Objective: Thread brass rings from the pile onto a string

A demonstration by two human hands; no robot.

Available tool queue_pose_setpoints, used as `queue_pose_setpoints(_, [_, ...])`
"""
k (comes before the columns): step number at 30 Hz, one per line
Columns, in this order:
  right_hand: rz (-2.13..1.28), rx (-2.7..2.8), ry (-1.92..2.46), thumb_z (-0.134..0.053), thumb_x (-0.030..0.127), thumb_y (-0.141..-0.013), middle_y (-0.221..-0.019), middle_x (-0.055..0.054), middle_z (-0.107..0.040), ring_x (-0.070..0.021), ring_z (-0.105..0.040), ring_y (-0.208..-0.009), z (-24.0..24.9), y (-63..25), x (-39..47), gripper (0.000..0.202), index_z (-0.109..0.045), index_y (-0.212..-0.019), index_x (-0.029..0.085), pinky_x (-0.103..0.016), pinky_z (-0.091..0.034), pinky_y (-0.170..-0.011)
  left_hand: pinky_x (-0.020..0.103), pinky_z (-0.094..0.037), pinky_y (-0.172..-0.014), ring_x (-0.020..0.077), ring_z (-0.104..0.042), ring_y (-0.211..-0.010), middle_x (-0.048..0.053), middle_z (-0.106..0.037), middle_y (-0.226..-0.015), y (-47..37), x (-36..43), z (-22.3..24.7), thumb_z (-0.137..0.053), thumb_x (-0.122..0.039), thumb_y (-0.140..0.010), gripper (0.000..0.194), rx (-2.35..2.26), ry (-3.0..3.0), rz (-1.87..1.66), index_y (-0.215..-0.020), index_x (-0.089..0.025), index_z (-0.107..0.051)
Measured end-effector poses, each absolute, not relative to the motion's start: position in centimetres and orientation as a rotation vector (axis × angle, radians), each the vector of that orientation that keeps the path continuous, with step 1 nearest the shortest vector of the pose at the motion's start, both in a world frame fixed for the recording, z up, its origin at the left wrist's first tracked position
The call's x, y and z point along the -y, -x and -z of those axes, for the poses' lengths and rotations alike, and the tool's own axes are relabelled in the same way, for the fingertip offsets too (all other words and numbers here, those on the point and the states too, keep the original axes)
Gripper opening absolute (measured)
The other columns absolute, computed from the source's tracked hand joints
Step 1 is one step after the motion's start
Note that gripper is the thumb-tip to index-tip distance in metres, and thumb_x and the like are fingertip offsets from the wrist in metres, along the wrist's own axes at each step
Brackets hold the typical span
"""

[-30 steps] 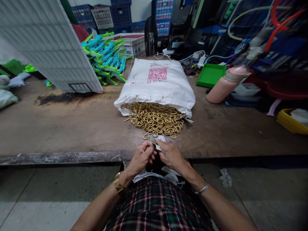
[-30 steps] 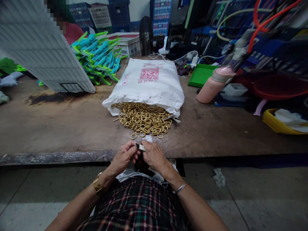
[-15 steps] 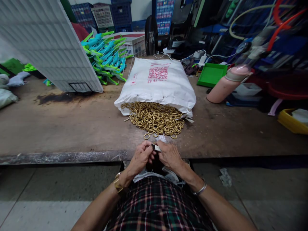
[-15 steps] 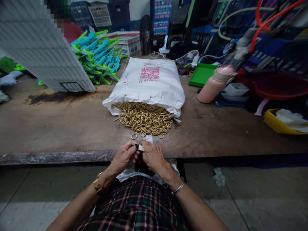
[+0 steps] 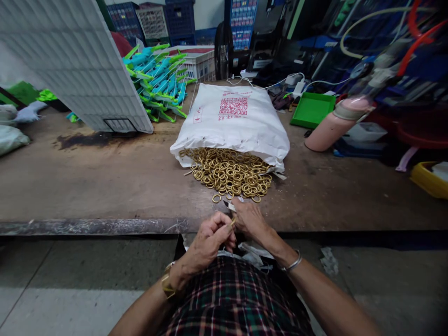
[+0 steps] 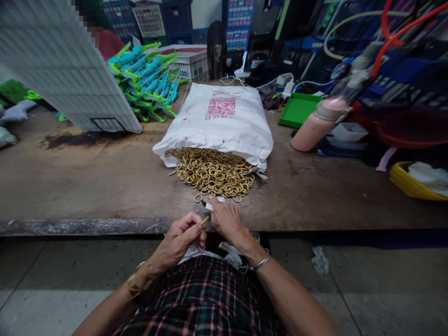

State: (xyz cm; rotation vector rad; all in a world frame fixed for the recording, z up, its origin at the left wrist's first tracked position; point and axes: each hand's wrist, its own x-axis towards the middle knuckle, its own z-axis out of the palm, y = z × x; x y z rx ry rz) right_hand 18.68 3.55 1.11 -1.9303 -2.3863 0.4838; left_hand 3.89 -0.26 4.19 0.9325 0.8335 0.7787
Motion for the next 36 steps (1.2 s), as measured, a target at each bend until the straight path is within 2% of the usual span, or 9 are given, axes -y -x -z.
queue_pose_setpoints(6, [-0.411, 2.278, 1.852, -0.044, 0.018, -0.078, -0.091, -0.006, -0.065, -0.0167, -0.059, -0.075, -0.6, -16.2, -4.4, 0.03, -0.047, -0.107, 0.017, -0.025, -0.028, -0.057, 0.019, -0.043, -0.047, 0.0109, -0.057, -0.064, 0.007, -0.06, -0.084, -2.6, -0.3, -2.9, -0.062, -0.034, -0.074, 0.024, -0.837, -0.607, -0.932, -0.076, -0.011, -0.054])
queue_pose_setpoints(10, [-0.366, 2.338, 1.879, -0.042, 0.021, -0.082, -0.093, -0.007, -0.065, -0.0174, -0.059, -0.078, -0.6, -14.9, -5.3, 0.027, -0.045, -0.109, 0.019, -0.025, -0.031, -0.059, 0.019, -0.042, -0.045, 0.0127, -0.06, -0.063, 0.006, -0.062, -0.079, -1.7, -0.7, -2.0, -0.066, -0.027, -0.07, 0.02, -0.862, -0.442, -0.999, -0.074, -0.013, -0.053])
queue_pose_setpoints(15, [-0.349, 2.349, 1.945, -0.042, 0.026, -0.084, -0.087, -0.008, -0.066, -0.0187, -0.061, -0.077, -0.8, -14.7, -6.0, 0.023, -0.044, -0.106, 0.019, -0.024, -0.032, -0.06, 0.019, -0.041, -0.046, 0.0106, -0.056, -0.057, 0.001, -0.058, -0.067, -1.1, -1.0, -1.8, -0.063, -0.021, -0.07, 0.018, -0.773, -0.287, -0.984, -0.085, -0.014, -0.056])
queue_pose_setpoints(18, [-0.328, 2.319, 1.935, -0.043, 0.028, -0.083, -0.083, -0.008, -0.065, -0.0197, -0.061, -0.074, -0.5, -15.0, -6.0, 0.024, -0.044, -0.104, 0.017, -0.025, -0.032, -0.059, 0.02, -0.042, -0.048, 0.0103, -0.055, -0.058, 0.002, -0.056, -0.066, -1.0, -1.2, -1.8, -0.064, -0.025, -0.068, 0.016, -0.752, -0.206, -0.959, -0.07, -0.012, -0.055])
queue_pose_setpoints(20, [-0.353, 2.298, 1.899, -0.043, 0.025, -0.082, -0.08, -0.007, -0.065, -0.0189, -0.06, -0.071, -0.3, -15.3, -5.9, 0.022, -0.045, -0.102, 0.017, -0.025, -0.03, -0.058, 0.019, -0.041, -0.047, 0.01, -0.054, -0.059, 0.002, -0.056, -0.066, -1.1, -1.3, -1.9, -0.066, -0.028, -0.067, 0.024, -0.783, -0.188, -0.969, -0.06, -0.013, -0.049])
queue_pose_setpoints(23, [-0.455, 2.207, 1.794, -0.042, 0.02, -0.08, -0.077, -0.004, -0.063, -0.0163, -0.057, -0.067, 0.0, -15.8, -5.5, 0.017, -0.048, -0.096, 0.018, -0.024, -0.03, -0.058, 0.018, -0.039, -0.043, 0.0088, -0.053, -0.055, 0.0, -0.055, -0.065, -1.5, -1.3, -1.9, -0.069, -0.03, -0.064, 0.026, -0.91, -0.286, -1.0, -0.065, -0.014, -0.048])
queue_pose_setpoints(28, [-0.68, 1.983, 1.524, -0.041, 0.027, -0.082, -0.071, 0.0, -0.054, -0.0138, -0.05, -0.063, -0.2, -16.6, -4.2, 0.01, -0.047, -0.084, 0.02, -0.023, -0.031, -0.058, 0.015, -0.028, -0.036, 0.0055, -0.043, -0.043, -0.005, -0.051, -0.06, -2.5, -1.3, -1.7, -0.066, -0.043, -0.065, 0.037, -1.101, -0.593, -1.003, -0.086, -0.018, -0.05])
queue_pose_setpoints(32, [-0.868, 1.815, 1.397, -0.041, 0.032, -0.082, -0.066, 0.002, -0.048, -0.0115, -0.044, -0.061, -0.6, -16.7, -3.4, 0.014, -0.046, -0.076, 0.019, -0.022, -0.033, -0.057, 0.016, -0.023, -0.036, 0.0036, -0.031, -0.038, -0.008, -0.042, -0.05, -3.1, -1.3, -1.6, -0.063, -0.045, -0.068, 0.032, -1.162, -0.772, -0.932, -0.077, -0.016, -0.053])
queue_pose_setpoints(36, [-1.131, 1.586, 1.412, -0.04, 0.034, -0.081, -0.058, 0.005, -0.045, -0.0093, -0.041, -0.054, -1.0, -16.6, -3.4, 0.019, -0.045, -0.07, 0.019, -0.02, -0.033, -0.053, 0.018, -0.034, -0.049, 0.0074, -0.043, -0.05, -0.003, -0.053, -0.057, -3.4, -1.3, -2.0, -0.059, -0.037, -0.073, 0.023, -1.208, -1.044, -1.034, -0.071, -0.015, -0.059])
